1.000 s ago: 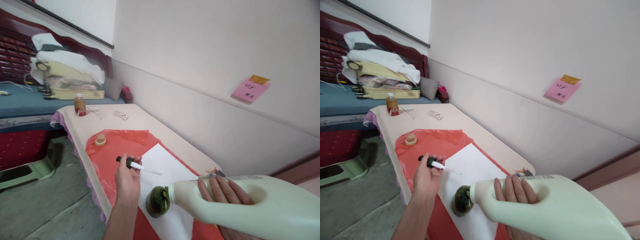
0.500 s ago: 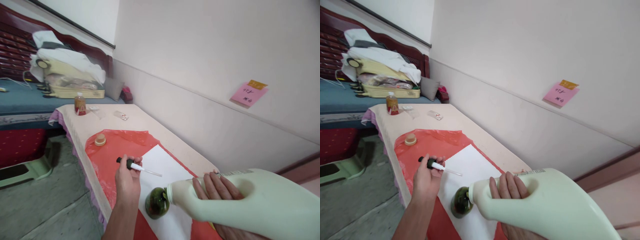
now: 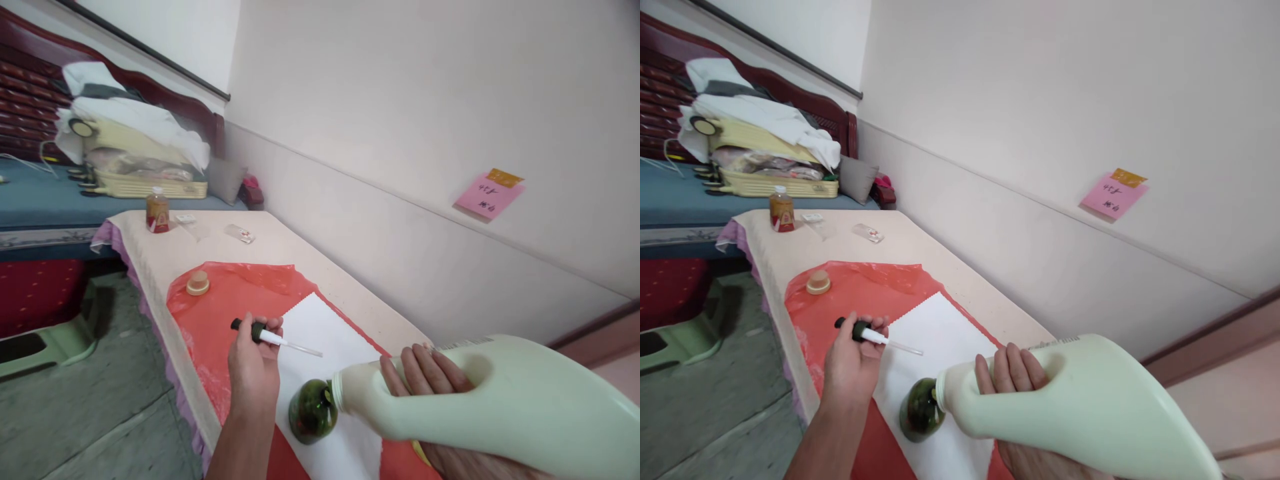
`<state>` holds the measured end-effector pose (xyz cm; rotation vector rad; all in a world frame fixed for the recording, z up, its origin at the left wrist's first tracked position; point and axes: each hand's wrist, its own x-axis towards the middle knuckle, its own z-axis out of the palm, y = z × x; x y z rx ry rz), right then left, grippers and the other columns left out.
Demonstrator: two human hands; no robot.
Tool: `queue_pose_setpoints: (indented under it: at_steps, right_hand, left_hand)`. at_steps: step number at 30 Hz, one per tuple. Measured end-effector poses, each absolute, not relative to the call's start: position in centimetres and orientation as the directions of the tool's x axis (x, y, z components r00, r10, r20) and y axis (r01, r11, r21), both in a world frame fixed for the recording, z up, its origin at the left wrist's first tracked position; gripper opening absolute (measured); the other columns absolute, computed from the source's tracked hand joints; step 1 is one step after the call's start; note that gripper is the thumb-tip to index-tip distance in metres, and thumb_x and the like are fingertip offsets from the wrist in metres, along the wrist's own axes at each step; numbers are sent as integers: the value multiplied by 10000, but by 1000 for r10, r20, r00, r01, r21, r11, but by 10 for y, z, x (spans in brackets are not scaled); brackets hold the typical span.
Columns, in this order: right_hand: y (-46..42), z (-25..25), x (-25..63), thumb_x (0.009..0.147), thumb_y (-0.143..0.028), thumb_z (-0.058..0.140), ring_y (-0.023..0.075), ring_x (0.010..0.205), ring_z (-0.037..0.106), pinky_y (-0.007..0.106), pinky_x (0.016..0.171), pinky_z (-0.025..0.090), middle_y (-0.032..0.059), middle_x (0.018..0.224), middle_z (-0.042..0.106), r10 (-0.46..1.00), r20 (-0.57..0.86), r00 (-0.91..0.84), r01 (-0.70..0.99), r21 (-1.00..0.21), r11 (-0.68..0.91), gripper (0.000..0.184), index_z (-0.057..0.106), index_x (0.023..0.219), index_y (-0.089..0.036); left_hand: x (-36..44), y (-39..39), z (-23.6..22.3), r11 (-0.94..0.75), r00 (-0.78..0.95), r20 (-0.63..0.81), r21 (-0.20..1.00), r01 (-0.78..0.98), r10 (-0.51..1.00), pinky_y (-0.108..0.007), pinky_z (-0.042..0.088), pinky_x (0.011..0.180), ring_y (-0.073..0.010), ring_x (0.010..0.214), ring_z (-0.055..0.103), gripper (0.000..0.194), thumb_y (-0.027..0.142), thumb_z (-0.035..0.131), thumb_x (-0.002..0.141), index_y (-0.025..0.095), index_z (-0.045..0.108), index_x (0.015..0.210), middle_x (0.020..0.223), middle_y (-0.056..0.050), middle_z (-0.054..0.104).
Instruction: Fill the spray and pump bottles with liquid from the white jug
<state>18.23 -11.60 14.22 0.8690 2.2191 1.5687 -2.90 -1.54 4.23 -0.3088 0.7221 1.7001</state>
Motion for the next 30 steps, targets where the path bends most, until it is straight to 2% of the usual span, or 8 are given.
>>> queue_pose_setpoints:
  at_steps: [3, 6, 9, 13, 17, 21, 25, 30]
  right_hand:
    - [-115, 139, 184, 812, 20, 462, 343, 1126, 597, 497, 991, 458, 156, 1233, 628, 622, 147, -769, 380, 887, 260, 527, 525, 1313, -131]
    - [-112, 135, 186, 814, 34, 437, 284, 1155, 589, 447, 1023, 450, 103, 1237, 635, 605, 256, -754, 518, 798, 308, 624, 448, 1393, -200]
    - [-113, 136, 187, 825, 29, 418, 274, 1165, 587, 432, 1028, 454, 106, 1246, 633, 621, 305, -722, 597, 729, 335, 663, 375, 1445, -202]
    - [-120, 137, 190, 832, 34, 387, 280, 1186, 575, 448, 1050, 443, 111, 1288, 609, 649, 317, -692, 627, 709, 323, 692, 312, 1476, -207]
    - [-122, 129, 202, 834, 34, 405, 302, 1201, 562, 469, 1063, 429, 129, 1290, 602, 651, 321, -688, 615, 734, 288, 662, 355, 1456, -188]
    - [-119, 115, 218, 850, -33, 487, 375, 1167, 570, 526, 984, 476, 179, 1268, 603, 670, 219, -710, 493, 833, 250, 553, 449, 1392, -138]
    - [-124, 107, 230, 867, -65, 473, 349, 1231, 529, 513, 1007, 467, 141, 1341, 565, 668, 256, -698, 560, 777, 288, 573, 415, 1422, -194]
    - [-135, 119, 243, 847, -41, 414, 306, 1209, 554, 468, 976, 488, 98, 1316, 596, 684, 359, -635, 688, 666, 289, 599, 427, 1417, -222]
  left_hand:
    - [-28, -15, 40, -103, -259, -552, 298, -949, 793, -286, 514, 741, -150, 715, 659, 238, 299, 551, 872, 167, 548, 674, 654, -15, 599]
    - [-28, -14, 39, -95, -251, -556, 295, -951, 793, -283, 513, 732, -152, 724, 660, 234, 298, 552, 869, 170, 546, 673, 655, -15, 599]
    - [-28, -14, 40, -93, -253, -559, 298, -950, 789, -280, 513, 732, -147, 719, 656, 229, 290, 552, 869, 171, 547, 673, 658, -15, 600]
    - [-27, -15, 42, -107, -264, -550, 300, -948, 792, -283, 514, 749, -140, 698, 651, 232, 290, 557, 868, 169, 545, 669, 651, -8, 594]
    - [-25, -14, 41, -95, -257, -557, 303, -948, 790, -281, 515, 744, -144, 712, 653, 234, 297, 556, 868, 171, 542, 671, 653, -11, 595]
    - [-22, -13, 39, -88, -251, -551, 305, -948, 796, -276, 517, 739, -143, 727, 654, 228, 279, 541, 873, 173, 535, 672, 663, -13, 596]
    - [-21, -13, 39, -91, -256, -540, 313, -945, 802, -270, 520, 734, -137, 711, 648, 224, 277, 543, 872, 173, 530, 675, 662, -8, 589]
    - [-23, -12, 37, -95, -258, -536, 312, -945, 804, -264, 526, 719, -130, 686, 635, 204, 268, 547, 875, 173, 533, 695, 668, -7, 583]
